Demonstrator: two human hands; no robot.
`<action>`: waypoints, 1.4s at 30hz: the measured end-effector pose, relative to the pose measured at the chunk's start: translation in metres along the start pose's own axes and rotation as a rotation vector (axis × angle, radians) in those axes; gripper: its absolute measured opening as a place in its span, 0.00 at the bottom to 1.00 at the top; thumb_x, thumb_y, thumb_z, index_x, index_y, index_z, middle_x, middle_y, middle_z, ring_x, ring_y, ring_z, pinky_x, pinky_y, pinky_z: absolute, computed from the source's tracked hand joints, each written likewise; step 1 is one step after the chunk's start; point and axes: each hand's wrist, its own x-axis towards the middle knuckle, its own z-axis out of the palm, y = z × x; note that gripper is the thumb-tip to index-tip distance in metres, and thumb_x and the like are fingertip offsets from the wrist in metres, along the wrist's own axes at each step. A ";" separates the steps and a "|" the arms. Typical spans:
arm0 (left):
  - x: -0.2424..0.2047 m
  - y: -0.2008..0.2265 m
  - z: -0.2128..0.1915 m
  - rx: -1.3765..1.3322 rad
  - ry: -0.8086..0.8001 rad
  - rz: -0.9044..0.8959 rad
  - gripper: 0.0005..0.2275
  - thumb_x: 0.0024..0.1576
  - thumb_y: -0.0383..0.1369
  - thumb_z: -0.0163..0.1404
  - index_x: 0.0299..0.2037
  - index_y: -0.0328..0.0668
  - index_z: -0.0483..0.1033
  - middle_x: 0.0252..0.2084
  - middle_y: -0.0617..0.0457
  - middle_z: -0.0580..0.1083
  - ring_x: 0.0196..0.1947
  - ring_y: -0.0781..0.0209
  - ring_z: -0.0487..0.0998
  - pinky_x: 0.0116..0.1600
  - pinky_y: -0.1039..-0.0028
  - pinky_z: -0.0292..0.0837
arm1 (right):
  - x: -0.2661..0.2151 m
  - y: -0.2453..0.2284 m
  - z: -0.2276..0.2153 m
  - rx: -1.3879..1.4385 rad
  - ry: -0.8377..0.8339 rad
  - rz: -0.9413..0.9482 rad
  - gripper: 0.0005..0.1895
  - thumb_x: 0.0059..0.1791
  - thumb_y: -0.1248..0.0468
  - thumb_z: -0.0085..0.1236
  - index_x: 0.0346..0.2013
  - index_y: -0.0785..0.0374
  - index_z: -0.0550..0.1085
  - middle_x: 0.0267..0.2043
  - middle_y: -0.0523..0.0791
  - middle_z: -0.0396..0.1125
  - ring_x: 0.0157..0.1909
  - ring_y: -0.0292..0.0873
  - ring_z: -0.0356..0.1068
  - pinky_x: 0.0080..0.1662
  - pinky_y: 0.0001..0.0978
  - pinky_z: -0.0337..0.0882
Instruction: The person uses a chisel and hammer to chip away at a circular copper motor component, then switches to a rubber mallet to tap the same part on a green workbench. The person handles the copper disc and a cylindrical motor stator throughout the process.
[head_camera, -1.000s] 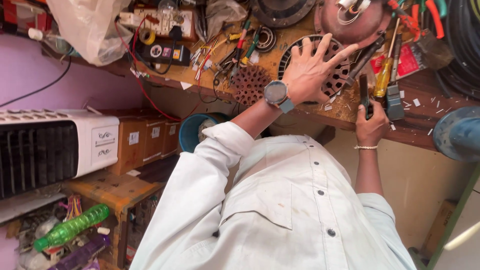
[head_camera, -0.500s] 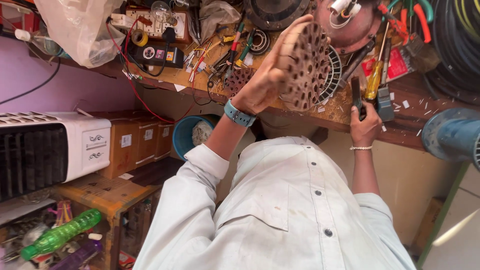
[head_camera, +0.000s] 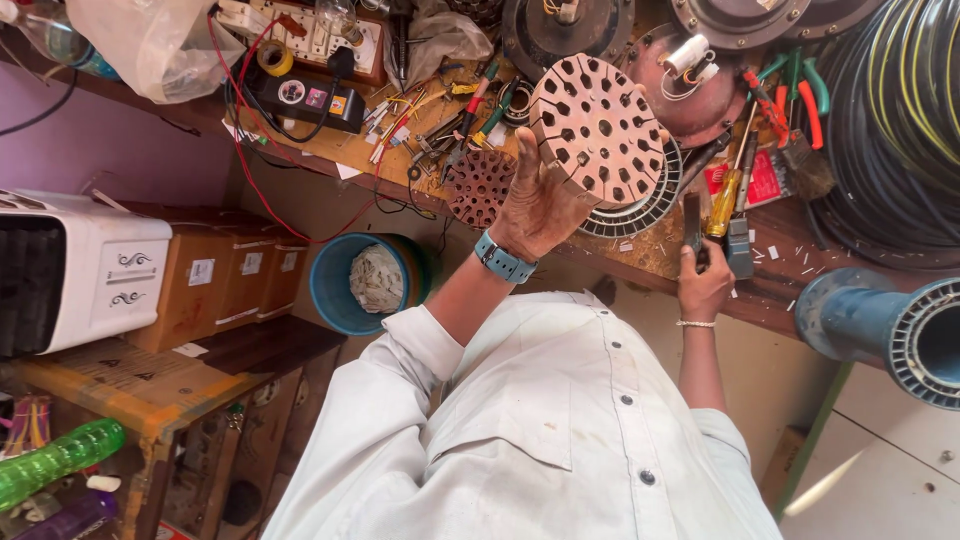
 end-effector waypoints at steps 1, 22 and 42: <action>-0.001 0.001 0.005 -0.012 -0.025 0.005 0.47 0.50 0.59 0.60 0.76 0.46 0.52 0.75 0.48 0.59 0.74 0.49 0.60 0.76 0.52 0.60 | 0.000 0.000 0.000 0.006 -0.003 0.001 0.14 0.53 0.63 0.63 0.49 0.68 0.77 0.35 0.50 0.73 0.34 0.45 0.72 0.42 0.38 0.72; 0.004 0.000 0.026 -0.113 -0.110 0.077 0.50 0.47 0.62 0.59 0.76 0.49 0.49 0.75 0.44 0.56 0.74 0.45 0.58 0.76 0.49 0.57 | -0.001 -0.011 -0.003 -0.078 -0.022 0.133 0.17 0.50 0.57 0.62 0.49 0.64 0.78 0.31 0.52 0.72 0.34 0.51 0.72 0.41 0.43 0.71; 0.020 -0.003 0.040 2.459 -0.147 0.357 0.51 0.33 0.48 0.73 0.70 0.72 0.55 0.73 0.34 0.48 0.62 0.14 0.58 0.55 0.32 0.59 | -0.002 0.005 0.005 0.005 0.018 -0.005 0.14 0.52 0.63 0.65 0.48 0.69 0.77 0.36 0.51 0.73 0.36 0.46 0.73 0.42 0.38 0.72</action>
